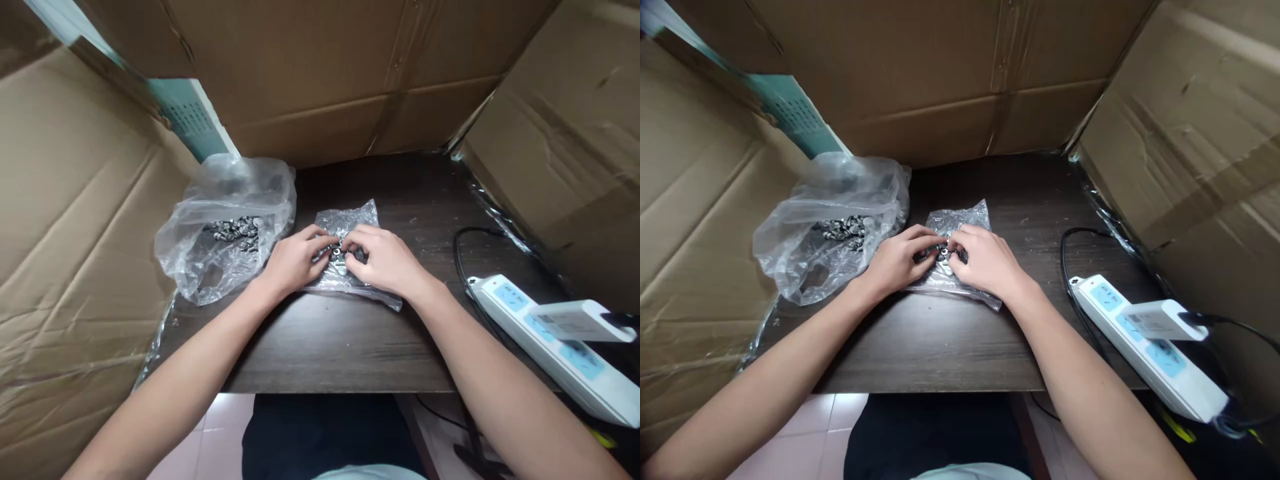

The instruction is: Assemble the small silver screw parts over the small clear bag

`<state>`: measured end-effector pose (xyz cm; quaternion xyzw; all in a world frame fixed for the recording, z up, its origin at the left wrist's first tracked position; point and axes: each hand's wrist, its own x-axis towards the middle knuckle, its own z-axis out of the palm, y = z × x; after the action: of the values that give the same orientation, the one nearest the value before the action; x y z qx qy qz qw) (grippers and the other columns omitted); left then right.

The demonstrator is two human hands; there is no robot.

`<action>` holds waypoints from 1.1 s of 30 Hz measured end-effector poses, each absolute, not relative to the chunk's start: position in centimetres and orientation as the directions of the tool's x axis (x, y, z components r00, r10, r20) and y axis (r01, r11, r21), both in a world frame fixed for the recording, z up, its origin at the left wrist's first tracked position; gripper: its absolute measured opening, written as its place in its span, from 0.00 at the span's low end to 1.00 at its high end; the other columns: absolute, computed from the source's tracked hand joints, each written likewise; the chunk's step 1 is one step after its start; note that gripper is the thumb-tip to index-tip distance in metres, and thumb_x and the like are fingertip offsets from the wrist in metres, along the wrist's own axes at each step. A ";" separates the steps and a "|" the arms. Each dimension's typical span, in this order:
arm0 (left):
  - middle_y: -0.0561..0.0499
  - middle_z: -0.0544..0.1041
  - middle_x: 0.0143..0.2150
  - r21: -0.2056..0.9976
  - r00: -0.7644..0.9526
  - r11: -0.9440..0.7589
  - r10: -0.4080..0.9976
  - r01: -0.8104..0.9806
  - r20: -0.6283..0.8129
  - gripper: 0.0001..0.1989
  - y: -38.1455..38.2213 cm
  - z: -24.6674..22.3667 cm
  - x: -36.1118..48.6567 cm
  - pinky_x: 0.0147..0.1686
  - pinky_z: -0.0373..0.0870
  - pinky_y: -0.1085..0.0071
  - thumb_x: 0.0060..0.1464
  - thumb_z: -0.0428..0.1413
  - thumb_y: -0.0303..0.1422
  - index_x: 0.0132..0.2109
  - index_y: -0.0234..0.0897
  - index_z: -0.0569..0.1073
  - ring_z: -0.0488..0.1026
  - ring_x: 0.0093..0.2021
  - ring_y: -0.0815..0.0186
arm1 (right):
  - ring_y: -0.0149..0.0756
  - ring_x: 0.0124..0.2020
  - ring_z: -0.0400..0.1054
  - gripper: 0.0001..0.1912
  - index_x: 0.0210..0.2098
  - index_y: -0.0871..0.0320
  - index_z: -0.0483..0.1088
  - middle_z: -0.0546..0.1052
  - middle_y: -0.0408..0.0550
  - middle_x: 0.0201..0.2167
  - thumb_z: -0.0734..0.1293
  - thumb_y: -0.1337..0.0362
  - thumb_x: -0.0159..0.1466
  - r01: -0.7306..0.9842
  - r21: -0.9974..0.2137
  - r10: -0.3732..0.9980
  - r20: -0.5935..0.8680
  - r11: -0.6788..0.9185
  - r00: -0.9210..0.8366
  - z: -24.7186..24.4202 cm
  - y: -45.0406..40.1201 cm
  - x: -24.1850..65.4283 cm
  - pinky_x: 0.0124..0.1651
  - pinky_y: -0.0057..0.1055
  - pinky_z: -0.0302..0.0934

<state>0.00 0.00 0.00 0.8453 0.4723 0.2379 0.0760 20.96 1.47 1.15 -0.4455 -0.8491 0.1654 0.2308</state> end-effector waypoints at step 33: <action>0.50 0.71 0.35 0.614 0.258 -0.396 0.917 0.683 0.304 0.07 0.1 -1.0 0.6 0.35 0.66 0.70 0.61 0.59 0.31 0.44 0.36 0.81 0.69 0.33 0.67 | 0.35 0.35 0.65 0.08 0.37 0.57 0.75 0.73 0.46 0.33 0.65 0.71 0.59 0.637 -0.570 0.842 0.212 0.519 -0.497 0.8 1.8 20.3 0.41 0.33 0.59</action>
<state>0.59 0.09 -1.03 0.7717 0.5185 0.3197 0.1828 20.33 1.76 0.84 -0.4409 -0.8382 0.2141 0.2390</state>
